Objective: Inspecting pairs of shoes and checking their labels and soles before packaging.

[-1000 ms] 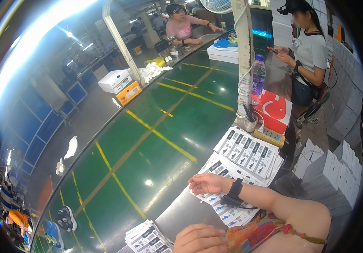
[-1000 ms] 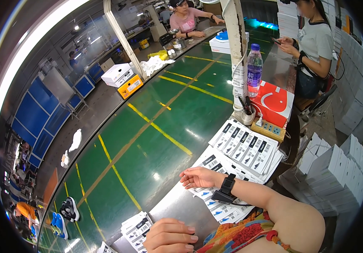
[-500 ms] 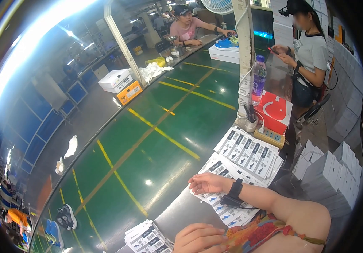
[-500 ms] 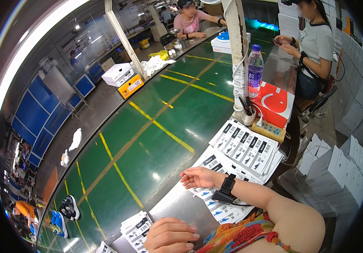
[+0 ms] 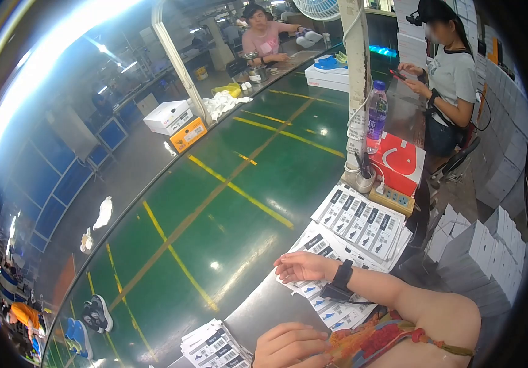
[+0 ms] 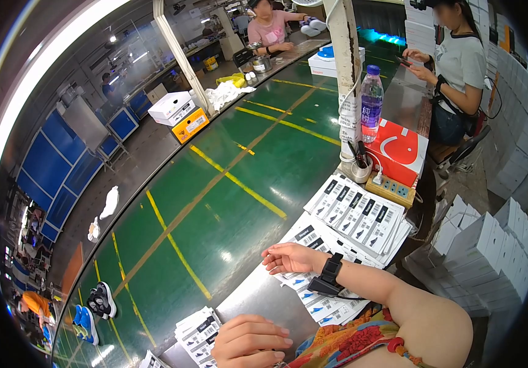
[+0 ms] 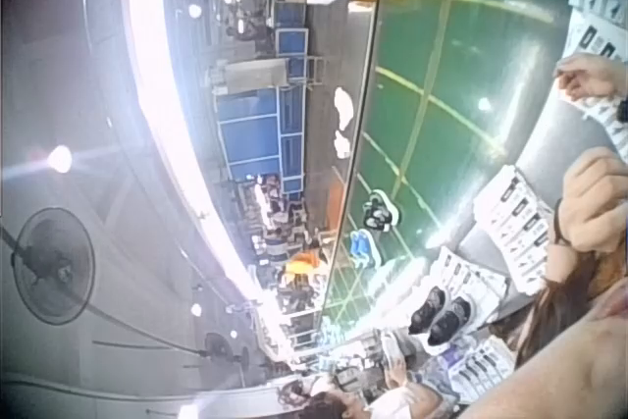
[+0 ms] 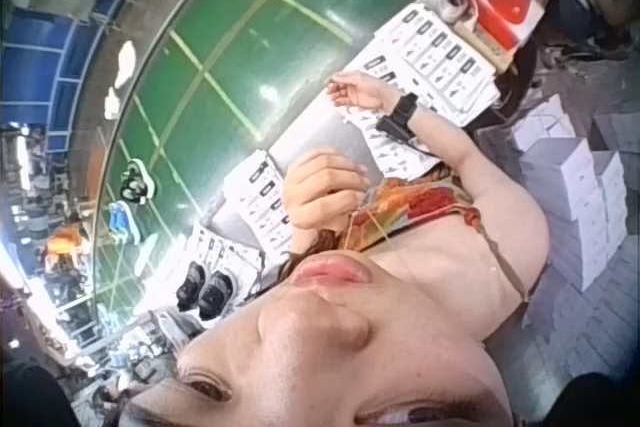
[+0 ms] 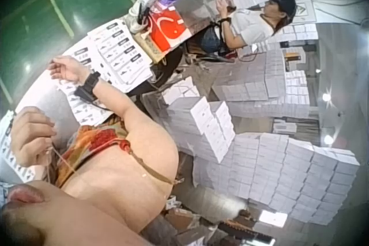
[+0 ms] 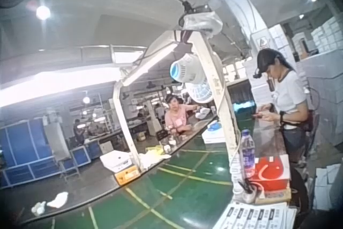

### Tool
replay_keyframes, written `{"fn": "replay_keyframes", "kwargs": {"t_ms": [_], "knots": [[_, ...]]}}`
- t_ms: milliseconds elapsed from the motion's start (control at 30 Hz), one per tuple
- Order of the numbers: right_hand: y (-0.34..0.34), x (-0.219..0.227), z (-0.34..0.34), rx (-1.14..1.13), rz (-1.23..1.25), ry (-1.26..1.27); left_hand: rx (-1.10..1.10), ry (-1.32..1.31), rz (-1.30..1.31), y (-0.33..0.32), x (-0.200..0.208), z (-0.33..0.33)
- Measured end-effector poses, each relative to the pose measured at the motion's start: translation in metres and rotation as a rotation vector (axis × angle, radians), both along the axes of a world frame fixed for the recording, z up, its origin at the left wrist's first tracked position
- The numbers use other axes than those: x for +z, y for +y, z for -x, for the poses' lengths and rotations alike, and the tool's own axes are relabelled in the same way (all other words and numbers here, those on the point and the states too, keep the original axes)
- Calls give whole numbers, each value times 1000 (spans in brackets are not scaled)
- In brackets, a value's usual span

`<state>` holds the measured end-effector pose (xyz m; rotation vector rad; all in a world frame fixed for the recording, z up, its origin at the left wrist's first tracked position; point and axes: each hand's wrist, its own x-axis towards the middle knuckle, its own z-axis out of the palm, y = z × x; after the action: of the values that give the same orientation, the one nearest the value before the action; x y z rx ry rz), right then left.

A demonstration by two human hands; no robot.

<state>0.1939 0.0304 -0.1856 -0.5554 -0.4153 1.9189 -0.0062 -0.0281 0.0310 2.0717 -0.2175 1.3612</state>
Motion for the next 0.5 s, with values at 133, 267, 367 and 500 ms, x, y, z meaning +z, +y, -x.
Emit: {"fn": "replay_keyframes", "kwargs": {"t_ms": [133,267,367,500], "knots": [[1,3,2,0,-9,-7,-2,-4,-8,-1,0,2],[-3,4,8,1,-8,2,4,-6,-3,-5,0,8],[-1,6,17,11,-11,-10,29,-21,1,-6,-2,18],[0,-14,48,0,-15,-24,9,-18,-3,-2,-23,54]]}}
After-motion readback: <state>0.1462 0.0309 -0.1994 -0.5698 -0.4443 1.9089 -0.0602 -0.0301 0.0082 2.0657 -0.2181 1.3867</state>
